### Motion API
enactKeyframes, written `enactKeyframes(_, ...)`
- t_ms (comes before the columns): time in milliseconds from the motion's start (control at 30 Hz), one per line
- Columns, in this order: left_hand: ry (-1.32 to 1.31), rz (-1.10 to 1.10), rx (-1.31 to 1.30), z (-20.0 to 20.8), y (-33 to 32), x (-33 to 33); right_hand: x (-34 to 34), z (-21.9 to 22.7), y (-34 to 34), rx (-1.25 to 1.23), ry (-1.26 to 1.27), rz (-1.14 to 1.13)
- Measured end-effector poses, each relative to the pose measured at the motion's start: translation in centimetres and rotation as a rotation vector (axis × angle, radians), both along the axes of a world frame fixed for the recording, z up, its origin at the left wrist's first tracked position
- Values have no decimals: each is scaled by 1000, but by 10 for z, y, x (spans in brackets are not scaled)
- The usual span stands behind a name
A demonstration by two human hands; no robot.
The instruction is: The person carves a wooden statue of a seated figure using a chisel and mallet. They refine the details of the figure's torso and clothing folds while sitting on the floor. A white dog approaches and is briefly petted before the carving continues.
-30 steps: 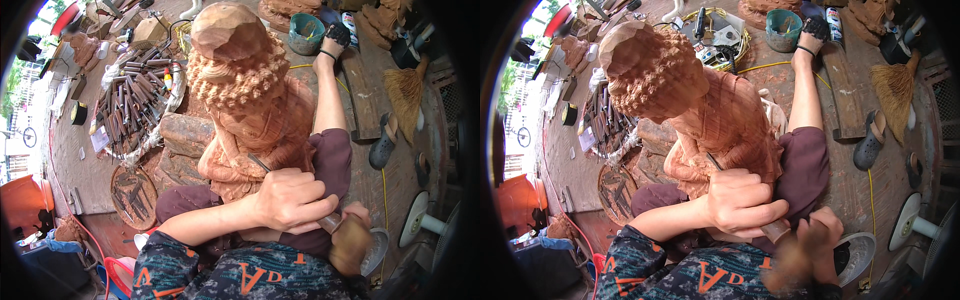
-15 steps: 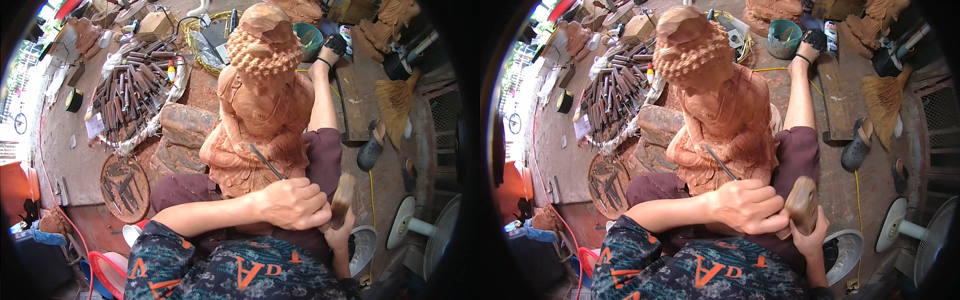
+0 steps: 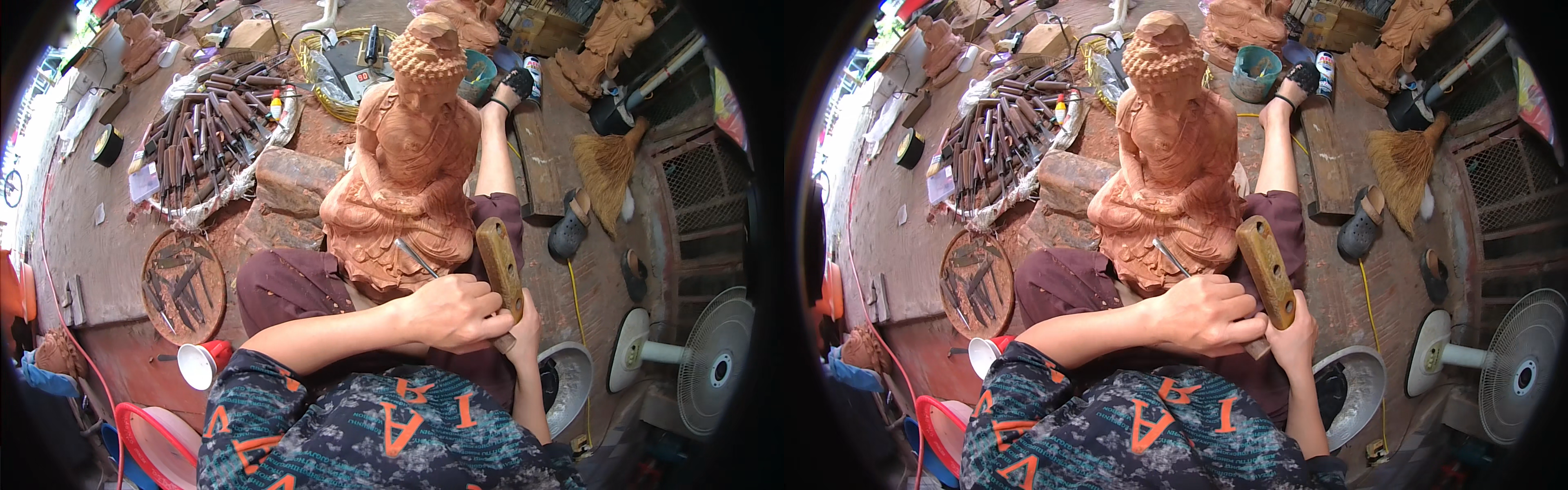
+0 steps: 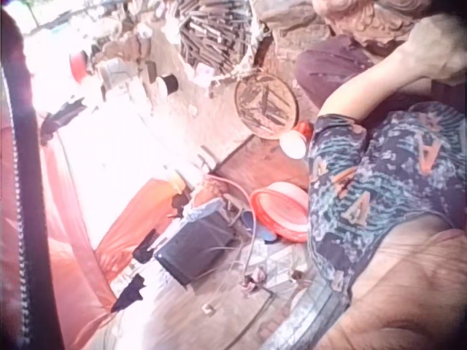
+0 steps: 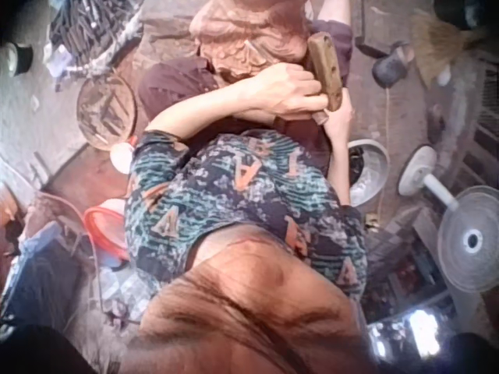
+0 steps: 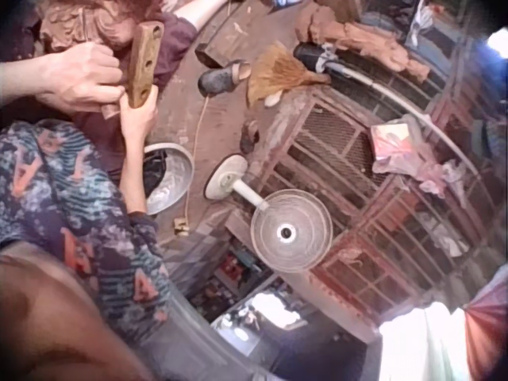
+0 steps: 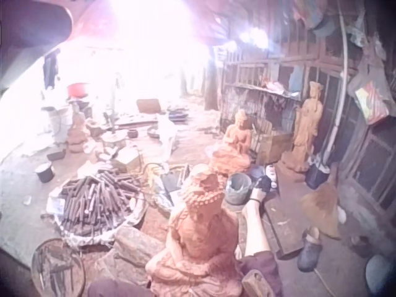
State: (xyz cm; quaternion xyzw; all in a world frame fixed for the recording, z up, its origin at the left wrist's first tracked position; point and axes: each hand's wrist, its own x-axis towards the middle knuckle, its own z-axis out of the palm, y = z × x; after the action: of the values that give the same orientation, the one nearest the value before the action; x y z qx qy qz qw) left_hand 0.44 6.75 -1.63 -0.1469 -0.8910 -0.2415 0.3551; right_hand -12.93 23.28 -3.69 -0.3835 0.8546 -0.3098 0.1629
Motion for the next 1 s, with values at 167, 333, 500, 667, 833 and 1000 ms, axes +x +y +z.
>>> enactKeyframes(167, -45, 129, 2, -3, -6, 2, 1, -2, 1, 28, -5, -16)
enactKeyframes(333, -438, 806, 52, 7, -29, 11, -2, -3, 3, 56, -3, -31)
enactKeyframes(500, -726, 996, -163, 1, -55, 26, -2, -5, 1, 52, -8, -28)
enactKeyframes(667, -713, 968, -130, 10, -54, 18, -5, -8, 2, 66, -20, -30)
enactKeyframes(833, -680, 901, 47, 9, -41, 15, -8, -12, 2, 25, -42, -2)
enactKeyframes(1000, -222, 402, 327, 35, -16, -9, -12, -17, 5, -60, -64, -13)
